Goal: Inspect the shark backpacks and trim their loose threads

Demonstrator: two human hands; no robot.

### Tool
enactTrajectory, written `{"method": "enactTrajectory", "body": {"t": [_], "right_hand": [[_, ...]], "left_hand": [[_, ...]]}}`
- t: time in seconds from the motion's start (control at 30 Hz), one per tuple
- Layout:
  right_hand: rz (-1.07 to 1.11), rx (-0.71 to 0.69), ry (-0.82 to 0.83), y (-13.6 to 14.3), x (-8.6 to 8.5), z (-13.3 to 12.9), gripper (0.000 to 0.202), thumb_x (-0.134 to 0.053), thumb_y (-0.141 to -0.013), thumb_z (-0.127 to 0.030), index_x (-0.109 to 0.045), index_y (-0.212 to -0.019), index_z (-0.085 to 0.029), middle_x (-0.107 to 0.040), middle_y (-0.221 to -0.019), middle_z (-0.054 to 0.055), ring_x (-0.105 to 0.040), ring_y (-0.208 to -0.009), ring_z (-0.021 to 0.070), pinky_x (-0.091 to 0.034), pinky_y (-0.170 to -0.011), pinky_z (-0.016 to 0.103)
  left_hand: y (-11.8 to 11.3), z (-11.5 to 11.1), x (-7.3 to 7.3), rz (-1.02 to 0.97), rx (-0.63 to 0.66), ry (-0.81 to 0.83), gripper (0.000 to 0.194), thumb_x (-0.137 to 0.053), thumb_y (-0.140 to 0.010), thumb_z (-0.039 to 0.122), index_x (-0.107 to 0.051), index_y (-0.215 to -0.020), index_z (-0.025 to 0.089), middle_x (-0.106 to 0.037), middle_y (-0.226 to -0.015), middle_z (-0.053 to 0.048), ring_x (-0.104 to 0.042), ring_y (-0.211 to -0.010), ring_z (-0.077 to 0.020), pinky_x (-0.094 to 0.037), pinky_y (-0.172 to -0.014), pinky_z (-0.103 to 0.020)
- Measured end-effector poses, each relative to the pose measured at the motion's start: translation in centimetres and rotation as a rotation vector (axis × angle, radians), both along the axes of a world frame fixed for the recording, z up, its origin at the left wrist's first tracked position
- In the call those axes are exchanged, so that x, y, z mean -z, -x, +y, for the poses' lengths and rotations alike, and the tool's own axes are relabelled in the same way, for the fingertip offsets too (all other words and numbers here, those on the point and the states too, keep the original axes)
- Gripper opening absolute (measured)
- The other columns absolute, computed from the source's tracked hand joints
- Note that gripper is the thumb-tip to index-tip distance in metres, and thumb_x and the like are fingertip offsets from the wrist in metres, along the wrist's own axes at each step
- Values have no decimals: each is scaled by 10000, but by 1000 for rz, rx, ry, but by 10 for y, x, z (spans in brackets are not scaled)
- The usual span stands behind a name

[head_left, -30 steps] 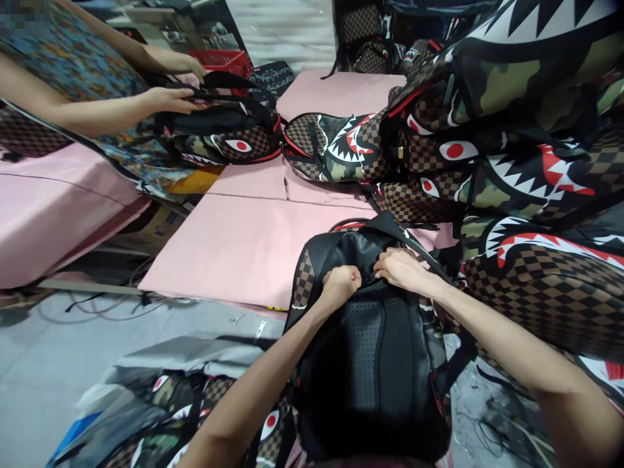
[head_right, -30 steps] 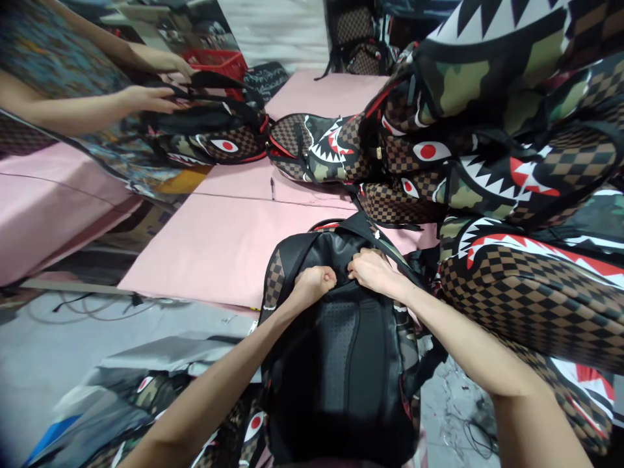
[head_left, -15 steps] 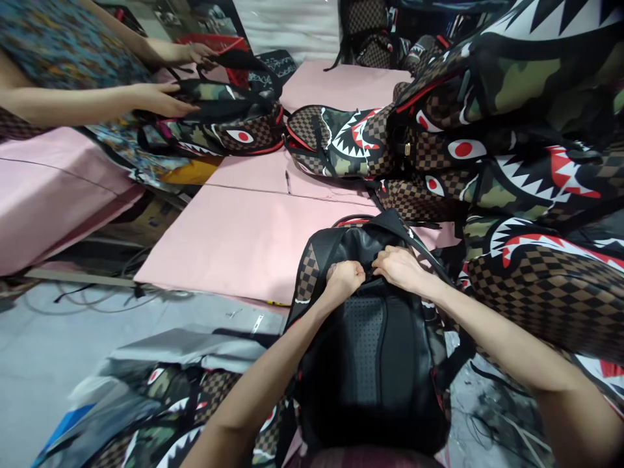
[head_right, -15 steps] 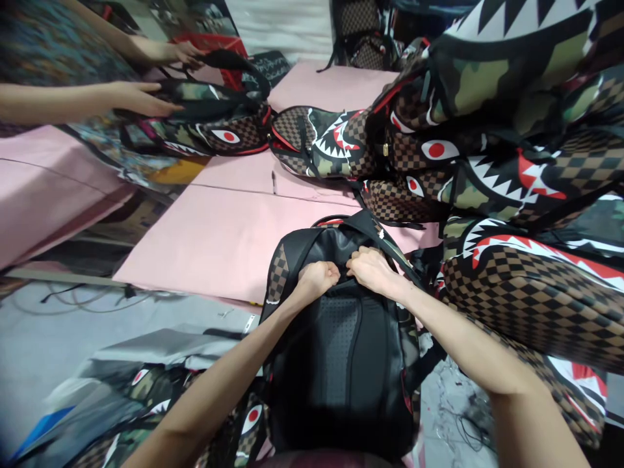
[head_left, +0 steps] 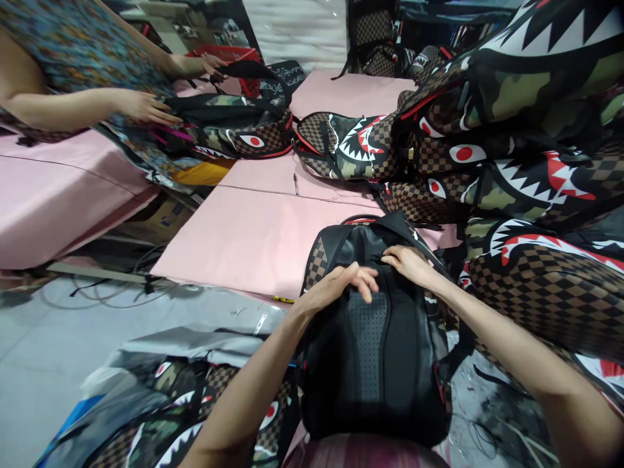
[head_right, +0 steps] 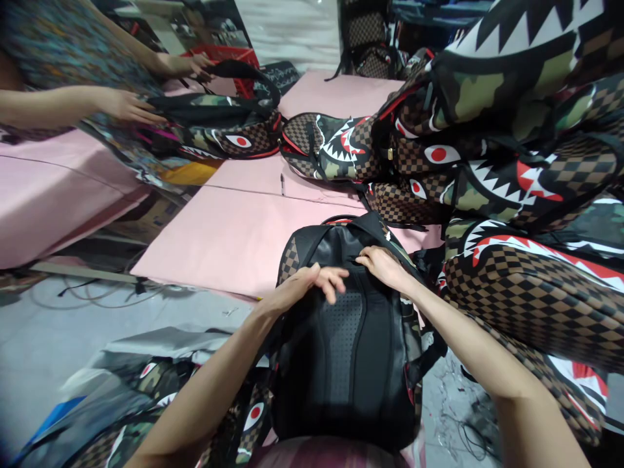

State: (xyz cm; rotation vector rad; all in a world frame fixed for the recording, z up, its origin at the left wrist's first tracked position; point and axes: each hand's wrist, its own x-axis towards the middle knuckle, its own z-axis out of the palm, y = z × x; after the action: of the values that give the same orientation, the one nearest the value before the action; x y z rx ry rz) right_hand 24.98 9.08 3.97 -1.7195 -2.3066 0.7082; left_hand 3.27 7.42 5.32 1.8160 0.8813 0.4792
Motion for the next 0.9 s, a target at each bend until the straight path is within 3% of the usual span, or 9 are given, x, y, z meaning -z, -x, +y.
{"method": "enactTrajectory", "body": {"t": [0.1, 0.17, 0.23, 0.3, 0.43, 0.57, 0.7, 0.83, 0.9], "right_hand": [[81, 107, 44, 0, 2, 0, 401, -618, -766, -446, -597, -1023, -139, -657, -859, 39, -587, -729, 157, -390, -627, 231], [61, 54, 81, -1, -1, -5, 378, -661, -719, -441, -617, -948, -144, -637, -765, 12, -563, -659, 148, -359, -580, 228], [55, -50, 54, -4, -6, -19, 266, -654, -734, -393, -621, -844, -153, -609, -730, 4, -542, -661, 142, -343, -585, 227], [57, -169, -47, -7, -12, -45, 169, -612, -779, -325, -600, -796, -158, -583, -741, 14, -516, -701, 145, -345, -625, 237], [-75, -410, -233, -15, -22, -118, 129, -449, -847, -175, -567, -795, -176, -539, -802, 44, -446, -768, 174, -332, -713, 287], [-249, -446, -261, -21, -24, -169, 154, -437, -817, -132, -571, -845, -204, -531, -847, 51, -420, -788, 196, -309, -716, 321], [-192, -371, -256, -24, -25, -179, 166, -446, -833, -139, -594, -858, -209, -544, -822, 52, -436, -771, 189, -322, -698, 314], [12, -248, -219, -17, -39, -167, 223, -382, -877, -133, -593, -898, -203, -561, -806, 44, -490, -768, 161, -363, -675, 268], [15, -203, -201, -8, -47, -159, 241, -357, -889, -129, -568, -985, -197, -573, -852, 51, -530, -798, 157, -384, -680, 254]], "left_hand": [[3, 9, 13, 295, -164, -287, 294, -384, -905, 291, -648, -962, 173, -571, -1177, -63, -414, -1191, -200, -304, -1030, -364], [7, 13, 29, 426, -208, -442, 240, -504, -857, 291, -606, -1026, 155, -582, -1121, -77, -446, -1125, -216, -352, -982, -381], [13, 6, 42, 424, -199, -521, 231, -534, -845, 305, -591, -1003, 146, -611, -981, -60, -493, -1005, -195, -405, -910, -346], [22, -16, 48, 337, -183, -585, 196, -528, -852, 314, -590, -951, 157, -611, -891, -34, -509, -901, -162, -425, -861, -302], [39, -90, 40, 306, -89, -678, 177, -448, -894, 262, -612, -872, 201, -601, -823, -12, -522, -851, -133, -415, -870, -272], [42, -145, 25, 453, -19, -672, 303, -387, -883, 142, -578, -1090, 257, -605, -1044, -25, -521, -994, -157, -373, -957, -308], [35, -158, 17, 500, -9, -645, 334, -381, -866, 125, -552, -1124, 250, -596, -1030, -36, -521, -991, -168, -376, -955, -311], [30, -157, 12, 536, 19, -651, 313, -360, -865, 111, -561, -1076, 224, -575, -924, -30, -513, -936, -165, -360, -936, -305], [29, -158, 11, 557, 31, -665, 291, -354, -870, 112, -566, -1044, 210, -556, -885, -28, -498, -923, -176, -353, -919, -318]]}}
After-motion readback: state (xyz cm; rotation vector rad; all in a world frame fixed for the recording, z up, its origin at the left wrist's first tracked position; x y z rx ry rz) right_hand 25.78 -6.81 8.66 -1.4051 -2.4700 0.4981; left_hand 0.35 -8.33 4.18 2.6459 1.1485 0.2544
